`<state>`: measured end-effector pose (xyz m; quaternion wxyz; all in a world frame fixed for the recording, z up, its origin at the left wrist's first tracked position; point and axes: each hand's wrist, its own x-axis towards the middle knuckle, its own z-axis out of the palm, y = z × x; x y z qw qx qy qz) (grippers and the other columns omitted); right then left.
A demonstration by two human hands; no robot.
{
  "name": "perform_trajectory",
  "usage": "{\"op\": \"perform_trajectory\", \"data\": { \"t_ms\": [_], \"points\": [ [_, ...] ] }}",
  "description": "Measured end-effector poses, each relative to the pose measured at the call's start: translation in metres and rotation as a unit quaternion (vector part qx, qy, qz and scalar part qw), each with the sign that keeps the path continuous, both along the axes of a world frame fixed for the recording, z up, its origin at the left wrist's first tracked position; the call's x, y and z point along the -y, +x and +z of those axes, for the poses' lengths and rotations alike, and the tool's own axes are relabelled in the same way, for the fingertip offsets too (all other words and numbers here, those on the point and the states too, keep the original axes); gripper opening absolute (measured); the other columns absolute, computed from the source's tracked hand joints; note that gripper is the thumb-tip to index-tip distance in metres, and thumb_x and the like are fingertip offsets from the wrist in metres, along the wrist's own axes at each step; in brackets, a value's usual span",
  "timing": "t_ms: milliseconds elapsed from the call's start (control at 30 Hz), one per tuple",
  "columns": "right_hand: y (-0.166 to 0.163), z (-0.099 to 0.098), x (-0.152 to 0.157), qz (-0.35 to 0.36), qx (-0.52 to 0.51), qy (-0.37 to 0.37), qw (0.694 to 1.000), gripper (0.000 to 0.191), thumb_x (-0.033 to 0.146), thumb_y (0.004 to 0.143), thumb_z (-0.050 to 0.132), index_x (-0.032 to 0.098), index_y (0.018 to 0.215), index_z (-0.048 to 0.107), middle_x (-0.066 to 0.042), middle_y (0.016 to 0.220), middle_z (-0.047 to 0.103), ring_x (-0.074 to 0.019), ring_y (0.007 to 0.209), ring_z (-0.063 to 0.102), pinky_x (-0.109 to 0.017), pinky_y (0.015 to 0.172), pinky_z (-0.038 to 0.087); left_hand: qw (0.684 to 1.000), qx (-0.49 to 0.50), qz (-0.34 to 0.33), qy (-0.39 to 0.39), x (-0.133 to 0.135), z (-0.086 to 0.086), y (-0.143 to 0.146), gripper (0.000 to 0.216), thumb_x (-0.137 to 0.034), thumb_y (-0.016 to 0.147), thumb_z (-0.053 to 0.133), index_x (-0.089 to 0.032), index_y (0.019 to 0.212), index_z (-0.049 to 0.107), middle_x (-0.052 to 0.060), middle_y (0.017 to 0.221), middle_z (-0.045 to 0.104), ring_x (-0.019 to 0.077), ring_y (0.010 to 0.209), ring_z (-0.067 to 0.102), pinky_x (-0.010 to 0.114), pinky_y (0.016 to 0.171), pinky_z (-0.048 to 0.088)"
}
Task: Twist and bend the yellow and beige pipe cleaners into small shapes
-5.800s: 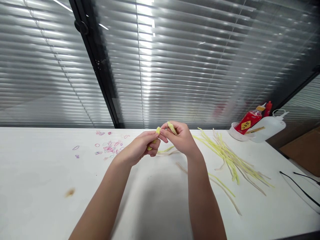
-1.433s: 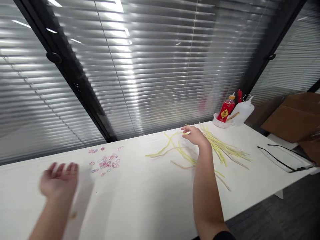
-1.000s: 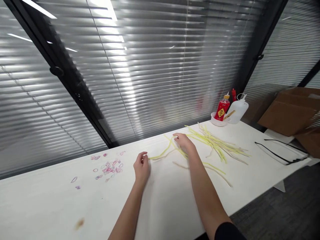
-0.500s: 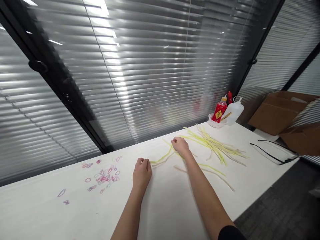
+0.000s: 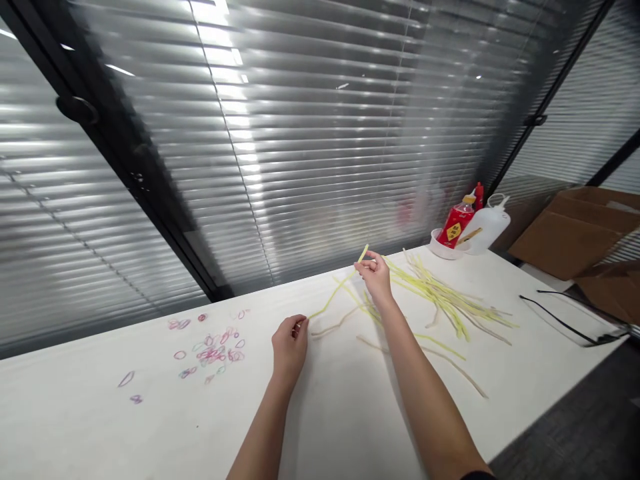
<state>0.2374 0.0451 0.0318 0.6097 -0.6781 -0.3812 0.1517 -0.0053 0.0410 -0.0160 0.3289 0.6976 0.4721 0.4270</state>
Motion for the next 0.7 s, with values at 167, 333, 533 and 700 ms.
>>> {"op": "perform_trajectory", "data": {
  "t_ms": [167,333,533,700],
  "points": [
    [-0.031,0.026,0.027,0.0,-0.046,0.203,0.978,0.023,0.037,0.075,0.064,0.018,0.088,0.064,0.001,0.069,0.056,-0.0127,0.064,0.054,-0.026,0.062,0.045,0.99,0.109,0.033,-0.088,0.004,0.004,0.001,0.022,-0.037,0.074,0.065,-0.017,0.081,0.069,0.007,0.082,0.07,0.0191,0.076,0.062,0.03,0.07,0.049],
    [-0.061,0.006,0.057,0.044,-0.112,0.196,0.973,0.013,0.031,0.073,0.069,0.02,0.077,0.067,-0.003,0.075,0.065,-0.0126,0.054,0.054,-0.029,0.054,0.046,0.979,0.156,0.021,-0.133,0.002,0.005,-0.002,0.025,-0.037,0.069,0.069,-0.016,0.082,0.072,0.007,0.078,0.071,0.0198,0.074,0.064,0.031,0.07,0.051],
    [-0.079,-0.026,0.068,0.203,-0.219,0.152,0.942,0.023,0.034,0.084,0.054,0.021,0.091,0.072,-0.007,0.088,0.071,-0.0193,0.07,0.065,-0.031,0.056,0.05,0.955,0.226,0.017,-0.191,0.002,0.002,-0.001,0.031,-0.035,0.067,0.071,-0.015,0.091,0.073,0.007,0.08,0.073,0.0186,0.074,0.065,0.031,0.072,0.052],
    [-0.093,-0.037,0.066,0.206,-0.235,0.085,0.946,0.021,0.03,0.076,0.067,0.023,0.095,0.071,-0.005,0.09,0.072,-0.0162,0.064,0.065,-0.03,0.055,0.052,0.943,0.248,-0.019,-0.222,0.008,0.005,0.002,0.028,-0.032,0.065,0.073,-0.015,0.088,0.074,0.008,0.082,0.073,0.021,0.076,0.067,0.033,0.075,0.053]
  ]
}}
